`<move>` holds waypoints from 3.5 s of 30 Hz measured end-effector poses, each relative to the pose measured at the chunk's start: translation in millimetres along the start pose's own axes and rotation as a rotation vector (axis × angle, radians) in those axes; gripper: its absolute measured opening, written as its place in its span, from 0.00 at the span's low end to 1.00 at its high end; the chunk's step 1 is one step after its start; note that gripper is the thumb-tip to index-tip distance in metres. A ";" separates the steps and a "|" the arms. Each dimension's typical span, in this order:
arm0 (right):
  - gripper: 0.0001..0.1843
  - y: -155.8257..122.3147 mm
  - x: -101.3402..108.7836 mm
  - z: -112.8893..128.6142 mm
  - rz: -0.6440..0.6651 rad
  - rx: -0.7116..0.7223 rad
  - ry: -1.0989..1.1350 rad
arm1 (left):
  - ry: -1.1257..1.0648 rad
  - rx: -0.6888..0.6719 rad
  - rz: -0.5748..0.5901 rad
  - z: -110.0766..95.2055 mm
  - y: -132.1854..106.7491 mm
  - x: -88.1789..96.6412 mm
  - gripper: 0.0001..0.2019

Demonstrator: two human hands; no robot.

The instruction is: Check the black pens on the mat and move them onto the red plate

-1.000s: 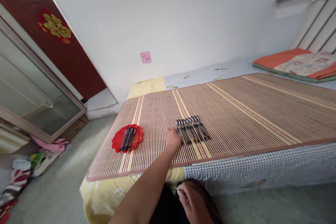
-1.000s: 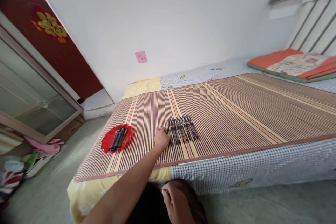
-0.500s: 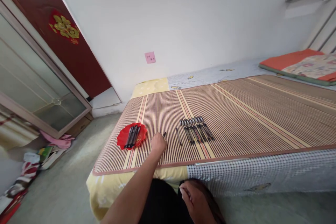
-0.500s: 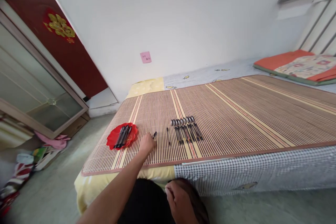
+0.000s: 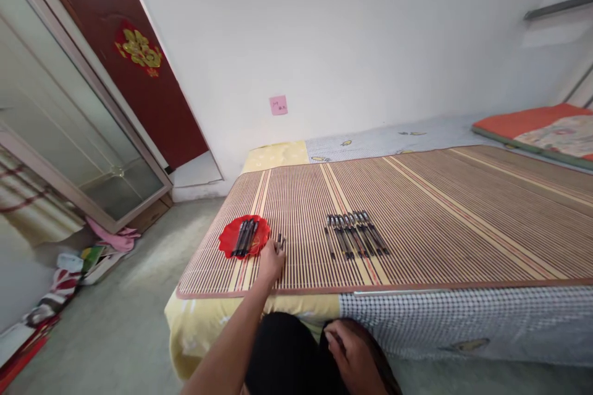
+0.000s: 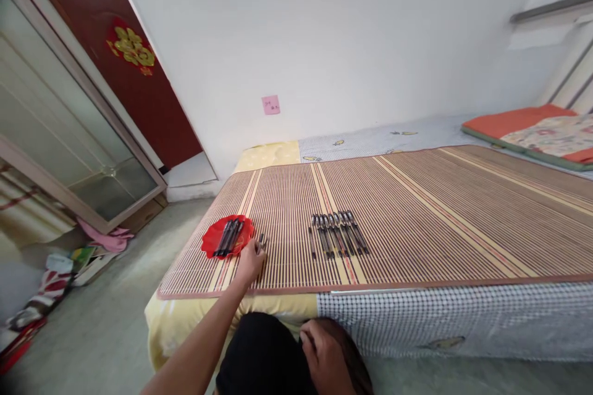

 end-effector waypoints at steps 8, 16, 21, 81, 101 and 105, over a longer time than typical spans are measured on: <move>0.24 28.6 19.3 17.3 0.030 -0.231 0.314 | -0.578 0.139 0.224 -13.5 -40.5 12.1 0.16; 0.32 100.5 51.0 66.8 -0.041 -0.373 0.873 | -0.873 0.225 0.411 -35.5 -113.2 16.3 0.23; 0.27 104.5 47.1 83.6 0.063 -0.333 0.954 | -0.946 0.252 0.479 -39.1 -133.6 13.7 0.25; 0.15 72.7 133.5 136.1 0.042 -0.009 0.509 | -0.831 0.002 0.677 -92.8 -177.7 38.6 0.22; 0.19 77.9 117.7 119.4 0.094 -0.143 0.736 | -1.125 0.274 0.677 -102.2 -186.7 26.5 0.20; 0.21 77.3 114.3 109.4 0.079 -0.160 0.728 | -1.141 0.287 0.663 -101.9 -186.5 25.3 0.20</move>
Point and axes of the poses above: each hand's wrist, its own y-axis towards the middle knuckle, its own x-axis out of the back of the hand, z = x × y, the point moved 2 cm from there along y, towards the middle knuckle, and after that the axes turned 11 degrees about -y, right-handed, at the moved point
